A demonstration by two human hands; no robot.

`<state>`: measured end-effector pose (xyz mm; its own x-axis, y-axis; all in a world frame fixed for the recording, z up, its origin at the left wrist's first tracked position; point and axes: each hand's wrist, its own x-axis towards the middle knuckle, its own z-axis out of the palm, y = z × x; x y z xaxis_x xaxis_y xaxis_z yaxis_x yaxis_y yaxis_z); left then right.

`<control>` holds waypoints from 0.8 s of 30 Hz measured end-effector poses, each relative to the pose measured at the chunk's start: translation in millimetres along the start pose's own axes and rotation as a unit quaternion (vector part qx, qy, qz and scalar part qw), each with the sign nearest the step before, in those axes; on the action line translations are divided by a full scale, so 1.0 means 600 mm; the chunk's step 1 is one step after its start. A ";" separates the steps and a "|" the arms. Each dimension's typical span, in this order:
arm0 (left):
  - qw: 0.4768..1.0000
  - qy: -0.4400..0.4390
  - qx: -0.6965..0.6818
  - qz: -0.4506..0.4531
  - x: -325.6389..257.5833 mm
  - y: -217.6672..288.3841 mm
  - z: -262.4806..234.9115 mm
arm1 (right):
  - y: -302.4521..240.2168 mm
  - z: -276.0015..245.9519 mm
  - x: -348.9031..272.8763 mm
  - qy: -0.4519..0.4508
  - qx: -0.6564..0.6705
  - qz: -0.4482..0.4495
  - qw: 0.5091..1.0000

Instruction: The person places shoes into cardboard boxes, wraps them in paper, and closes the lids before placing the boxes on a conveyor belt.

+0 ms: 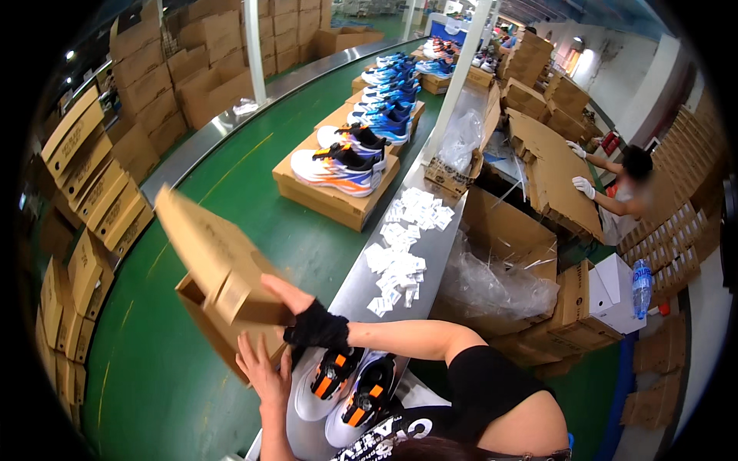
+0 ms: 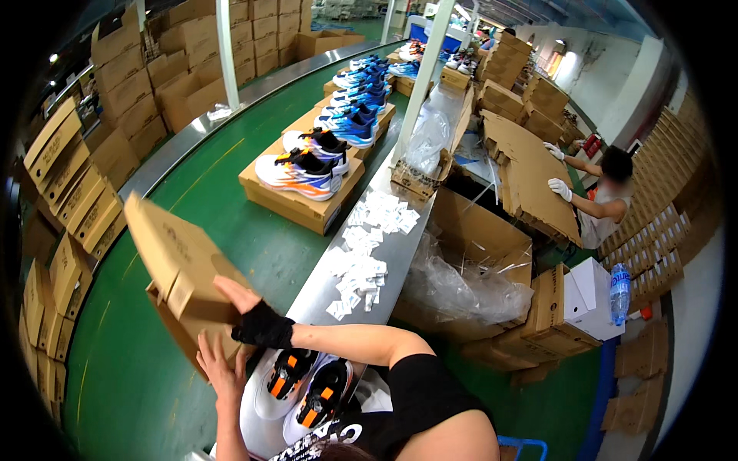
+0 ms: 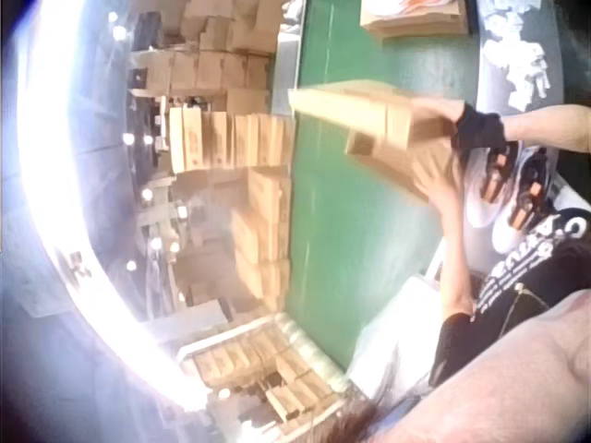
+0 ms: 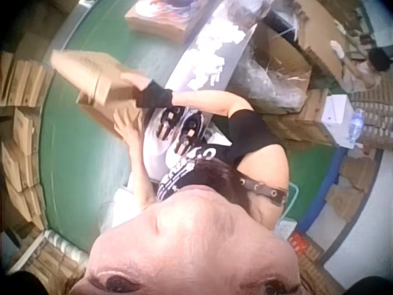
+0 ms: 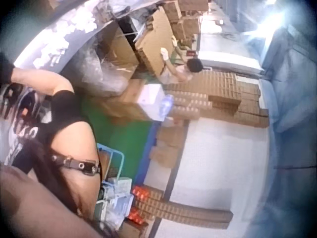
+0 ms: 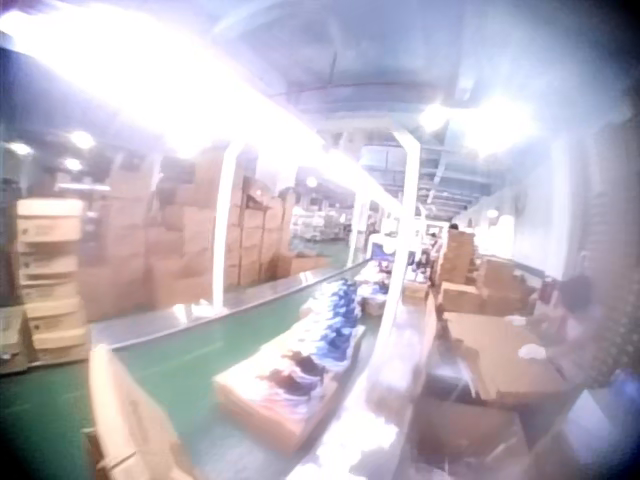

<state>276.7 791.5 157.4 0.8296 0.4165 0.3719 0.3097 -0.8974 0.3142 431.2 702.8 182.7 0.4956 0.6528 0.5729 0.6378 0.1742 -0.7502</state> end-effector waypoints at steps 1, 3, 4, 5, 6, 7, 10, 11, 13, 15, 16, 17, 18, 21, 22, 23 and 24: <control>0.995 0.003 0.085 0.045 -0.012 -0.005 -0.006 | -0.013 0.007 -0.006 0.075 0.023 0.035 0.996; 0.981 -0.178 0.004 -0.074 -0.034 -0.013 0.004 | 0.073 -0.006 -0.042 0.162 0.177 0.179 0.954; 0.988 -0.121 -0.007 -0.098 -0.070 -0.046 0.020 | 0.042 -0.025 -0.033 0.225 0.381 0.290 0.849; 0.984 -0.140 0.006 -0.114 -0.105 -0.083 0.029 | 0.059 -0.036 -0.053 0.202 0.392 0.374 0.816; 0.980 -0.155 0.015 -0.127 -0.111 -0.092 0.021 | 0.060 -0.062 -0.073 0.149 0.297 0.495 0.803; 0.978 -0.162 0.015 -0.130 -0.116 -0.091 0.009 | 0.117 -0.095 -0.108 0.019 0.180 0.553 0.814; 0.988 -0.094 0.008 -0.123 -0.116 -0.095 0.000 | 0.205 -0.138 -0.188 0.067 -0.118 0.304 0.943; 0.979 -0.124 -0.002 -0.161 -0.117 -0.099 0.006 | 0.196 -0.163 -0.190 0.002 -0.189 0.293 0.937; 0.972 -0.132 -0.046 -0.190 -0.096 -0.087 0.023 | 0.229 -0.203 -0.219 -0.105 -0.361 0.229 0.898; 0.982 -0.091 -0.055 -0.158 -0.073 -0.062 0.029 | 0.301 -0.238 -0.230 -0.073 -0.436 0.217 0.871; 0.994 0.009 -0.060 -0.088 -0.082 -0.055 0.033 | 0.335 -0.248 -0.227 -0.051 -0.454 0.221 0.861; 0.993 0.038 -0.067 -0.089 -0.091 -0.040 0.025 | 0.365 -0.256 -0.227 -0.042 -0.470 0.229 0.852; 0.985 0.087 -0.115 -0.099 -0.103 -0.028 0.003 | 0.370 -0.259 -0.216 -0.058 -0.481 0.234 0.843; 0.955 0.197 -0.114 -0.189 -0.193 -0.037 -0.045 | 0.301 -0.231 -0.176 -0.135 -0.516 0.289 0.795; 0.938 0.229 -0.113 -0.234 -0.212 -0.047 -0.062 | 0.376 -0.264 -0.207 -0.068 -0.426 0.204 0.879; 0.915 0.258 -0.110 -0.290 -0.250 -0.061 -0.078 | 0.394 -0.263 -0.215 -0.079 -0.372 0.220 0.898; 0.867 0.286 -0.135 -0.386 -0.285 -0.075 -0.091 | 0.362 -0.248 -0.209 -0.072 -0.383 0.170 0.905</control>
<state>95.2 768.8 127.3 0.0343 0.9509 0.3076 0.4865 -0.2848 0.8260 595.3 549.3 -3.0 0.6929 0.6717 0.2622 0.7121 -0.5802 -0.3954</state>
